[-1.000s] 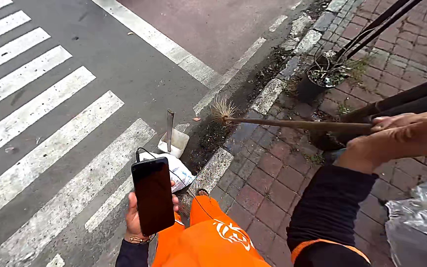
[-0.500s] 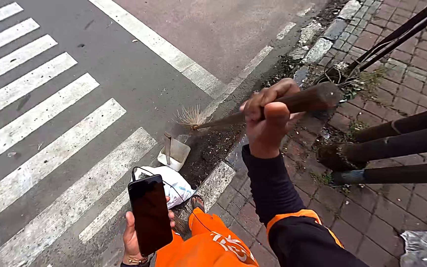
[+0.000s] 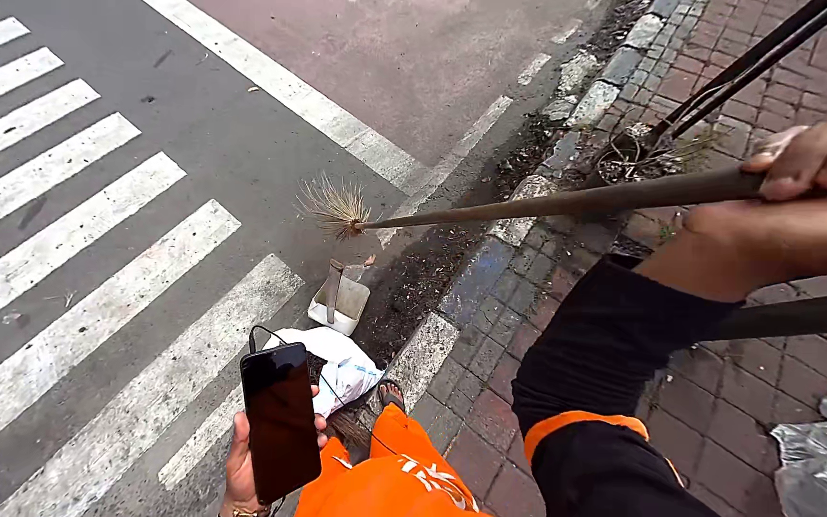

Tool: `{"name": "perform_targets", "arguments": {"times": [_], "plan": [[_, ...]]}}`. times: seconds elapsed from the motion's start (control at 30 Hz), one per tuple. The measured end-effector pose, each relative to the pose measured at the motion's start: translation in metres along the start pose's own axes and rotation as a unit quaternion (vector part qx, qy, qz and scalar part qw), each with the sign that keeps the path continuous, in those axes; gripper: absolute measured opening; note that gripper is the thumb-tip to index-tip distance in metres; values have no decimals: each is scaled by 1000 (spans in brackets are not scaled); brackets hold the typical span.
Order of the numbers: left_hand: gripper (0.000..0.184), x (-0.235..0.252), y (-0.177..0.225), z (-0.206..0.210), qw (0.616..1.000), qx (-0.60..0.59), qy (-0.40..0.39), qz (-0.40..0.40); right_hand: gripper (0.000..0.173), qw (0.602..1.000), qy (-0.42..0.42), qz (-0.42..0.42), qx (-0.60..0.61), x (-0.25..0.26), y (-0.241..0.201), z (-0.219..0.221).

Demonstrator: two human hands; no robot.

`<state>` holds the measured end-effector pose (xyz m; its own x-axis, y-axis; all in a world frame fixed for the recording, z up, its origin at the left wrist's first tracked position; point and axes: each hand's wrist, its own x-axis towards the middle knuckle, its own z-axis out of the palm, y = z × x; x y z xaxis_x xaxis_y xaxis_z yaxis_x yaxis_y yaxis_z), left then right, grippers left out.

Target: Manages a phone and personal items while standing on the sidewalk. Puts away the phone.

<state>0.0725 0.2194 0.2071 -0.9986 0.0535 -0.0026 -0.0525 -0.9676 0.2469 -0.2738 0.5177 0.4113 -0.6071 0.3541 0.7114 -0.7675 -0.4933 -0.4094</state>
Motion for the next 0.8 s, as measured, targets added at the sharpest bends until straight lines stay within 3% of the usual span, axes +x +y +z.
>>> {"name": "perform_targets", "arguments": {"times": [0.1, 0.23, 0.37, 0.53, 0.7, 0.8], "plan": [[75, -10, 7, -3, 1000, -7, 5, -7, 61, 999, -34, -6, 23, -35, 24, 23], [75, -21, 13, -11, 1000, 5, 13, -11, 51, 996, -84, -13, -5, -78, 63, 30], [73, -31, 15, -11, 999, 10, 40, 3, 44, 995, -85, 36, -28, -106, 86, 26], [74, -34, 14, -12, 999, 11, 40, 1, 52, 988, -125, 95, -6, -131, 85, 32], [74, -28, 9, -10, 999, 10, 31, -3, 54, 997, -37, 52, 43, -112, 82, 32], [76, -26, 8, -5, 999, 13, 29, -11, 67, 997, 34, 62, 29, -103, 75, 24]]}}
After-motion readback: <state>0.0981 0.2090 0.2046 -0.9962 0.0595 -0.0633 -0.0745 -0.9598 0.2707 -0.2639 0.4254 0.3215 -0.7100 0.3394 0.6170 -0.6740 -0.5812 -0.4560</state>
